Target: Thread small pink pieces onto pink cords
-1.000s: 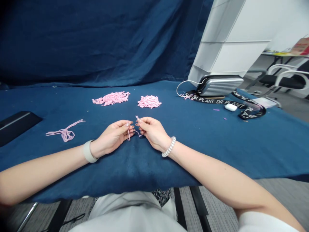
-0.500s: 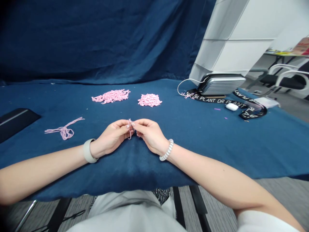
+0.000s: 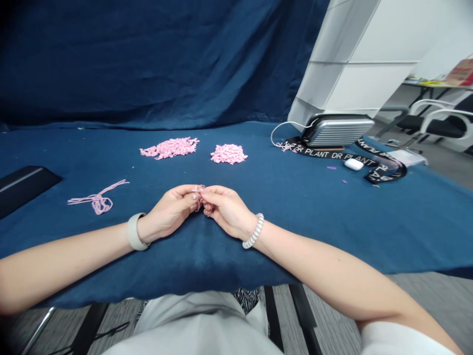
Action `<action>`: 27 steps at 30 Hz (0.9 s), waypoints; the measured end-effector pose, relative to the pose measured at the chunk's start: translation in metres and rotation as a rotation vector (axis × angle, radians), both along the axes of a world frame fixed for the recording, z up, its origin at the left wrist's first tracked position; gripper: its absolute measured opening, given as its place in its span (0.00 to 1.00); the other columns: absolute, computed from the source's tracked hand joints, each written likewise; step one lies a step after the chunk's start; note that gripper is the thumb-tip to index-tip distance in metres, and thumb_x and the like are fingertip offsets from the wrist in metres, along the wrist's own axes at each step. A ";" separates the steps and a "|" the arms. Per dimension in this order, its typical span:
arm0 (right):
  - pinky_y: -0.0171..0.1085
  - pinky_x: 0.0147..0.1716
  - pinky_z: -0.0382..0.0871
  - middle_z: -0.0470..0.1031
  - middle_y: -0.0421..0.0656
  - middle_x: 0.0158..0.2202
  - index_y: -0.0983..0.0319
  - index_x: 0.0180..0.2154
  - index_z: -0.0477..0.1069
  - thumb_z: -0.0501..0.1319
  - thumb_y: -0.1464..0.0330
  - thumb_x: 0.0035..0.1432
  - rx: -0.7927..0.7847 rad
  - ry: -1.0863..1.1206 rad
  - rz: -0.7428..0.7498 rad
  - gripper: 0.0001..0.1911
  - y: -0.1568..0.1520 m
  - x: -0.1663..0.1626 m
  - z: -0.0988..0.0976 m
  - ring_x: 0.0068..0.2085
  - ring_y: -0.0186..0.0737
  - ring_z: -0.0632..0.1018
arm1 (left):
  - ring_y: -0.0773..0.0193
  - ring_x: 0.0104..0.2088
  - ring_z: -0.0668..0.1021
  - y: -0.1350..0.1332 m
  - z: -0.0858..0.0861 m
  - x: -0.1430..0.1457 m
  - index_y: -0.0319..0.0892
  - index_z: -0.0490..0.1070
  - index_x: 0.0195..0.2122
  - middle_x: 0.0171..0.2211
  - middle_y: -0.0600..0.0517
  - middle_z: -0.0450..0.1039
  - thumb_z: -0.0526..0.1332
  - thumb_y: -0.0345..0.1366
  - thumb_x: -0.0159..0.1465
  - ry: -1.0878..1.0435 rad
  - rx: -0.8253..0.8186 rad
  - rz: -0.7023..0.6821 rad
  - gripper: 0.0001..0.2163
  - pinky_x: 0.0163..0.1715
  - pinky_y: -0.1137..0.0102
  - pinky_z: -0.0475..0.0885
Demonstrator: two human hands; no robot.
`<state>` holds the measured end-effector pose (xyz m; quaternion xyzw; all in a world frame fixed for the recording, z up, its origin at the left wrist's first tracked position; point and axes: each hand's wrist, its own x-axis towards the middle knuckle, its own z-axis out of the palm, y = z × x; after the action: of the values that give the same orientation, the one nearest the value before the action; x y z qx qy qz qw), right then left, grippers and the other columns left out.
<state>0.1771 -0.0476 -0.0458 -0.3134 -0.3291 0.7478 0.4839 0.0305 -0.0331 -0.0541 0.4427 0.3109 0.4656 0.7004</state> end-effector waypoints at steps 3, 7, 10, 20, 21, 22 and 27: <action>0.30 0.25 0.59 0.66 0.36 0.20 0.65 0.25 0.69 0.68 0.68 0.43 -0.001 -0.004 -0.029 0.10 -0.002 -0.003 0.000 0.22 0.26 0.64 | 0.69 0.29 0.74 -0.001 -0.001 0.000 0.40 0.78 0.35 0.28 0.51 0.76 0.69 0.32 0.51 0.001 0.010 0.002 0.09 0.31 0.73 0.68; 0.30 0.24 0.58 0.65 0.36 0.19 0.65 0.24 0.67 0.68 0.68 0.43 -0.003 -0.020 -0.077 0.10 -0.005 -0.009 0.001 0.22 0.26 0.64 | 0.69 0.29 0.75 -0.001 -0.003 0.001 0.40 0.78 0.35 0.29 0.51 0.76 0.68 0.32 0.52 0.012 0.020 0.007 0.09 0.33 0.72 0.68; 0.30 0.23 0.58 0.64 0.35 0.17 0.64 0.23 0.65 0.67 0.68 0.44 0.029 -0.053 -0.119 0.11 -0.007 -0.012 0.001 0.21 0.27 0.64 | 0.68 0.28 0.74 -0.001 -0.003 0.001 0.40 0.77 0.33 0.28 0.51 0.75 0.68 0.33 0.52 0.024 0.040 -0.013 0.07 0.32 0.72 0.68; 0.31 0.23 0.59 0.65 0.34 0.18 0.62 0.28 0.64 0.66 0.60 0.46 0.135 -0.219 -0.189 0.15 -0.007 -0.013 -0.004 0.21 0.27 0.65 | 0.68 0.26 0.73 -0.002 0.004 0.000 0.39 0.71 0.28 0.24 0.52 0.71 0.65 0.36 0.55 0.007 0.027 -0.042 0.06 0.31 0.70 0.67; 0.31 0.23 0.60 0.65 0.35 0.19 0.62 0.28 0.64 0.66 0.60 0.46 0.134 -0.198 -0.175 0.15 -0.007 -0.013 -0.004 0.21 0.27 0.65 | 0.67 0.25 0.73 -0.002 0.004 0.000 0.39 0.71 0.28 0.24 0.52 0.71 0.65 0.36 0.56 -0.004 0.024 -0.056 0.06 0.30 0.70 0.67; 0.31 0.24 0.60 0.66 0.35 0.20 0.62 0.28 0.64 0.66 0.60 0.46 0.129 -0.176 -0.163 0.15 -0.007 -0.012 -0.004 0.21 0.27 0.66 | 0.67 0.25 0.73 -0.002 0.005 -0.001 0.39 0.70 0.28 0.24 0.52 0.71 0.64 0.36 0.56 -0.013 0.020 -0.065 0.06 0.30 0.70 0.67; 0.31 0.26 0.62 0.68 0.35 0.22 0.63 0.30 0.65 0.67 0.64 0.44 0.140 -0.194 -0.125 0.15 -0.005 -0.008 -0.004 0.23 0.27 0.68 | 0.69 0.28 0.73 -0.001 0.002 -0.002 0.39 0.69 0.29 0.26 0.53 0.71 0.64 0.34 0.57 -0.034 -0.032 -0.009 0.05 0.32 0.72 0.66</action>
<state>0.1695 -0.0523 -0.0500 -0.3697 -0.4057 0.6576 0.5161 0.0285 -0.0345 -0.0517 0.4251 0.3041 0.4648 0.7147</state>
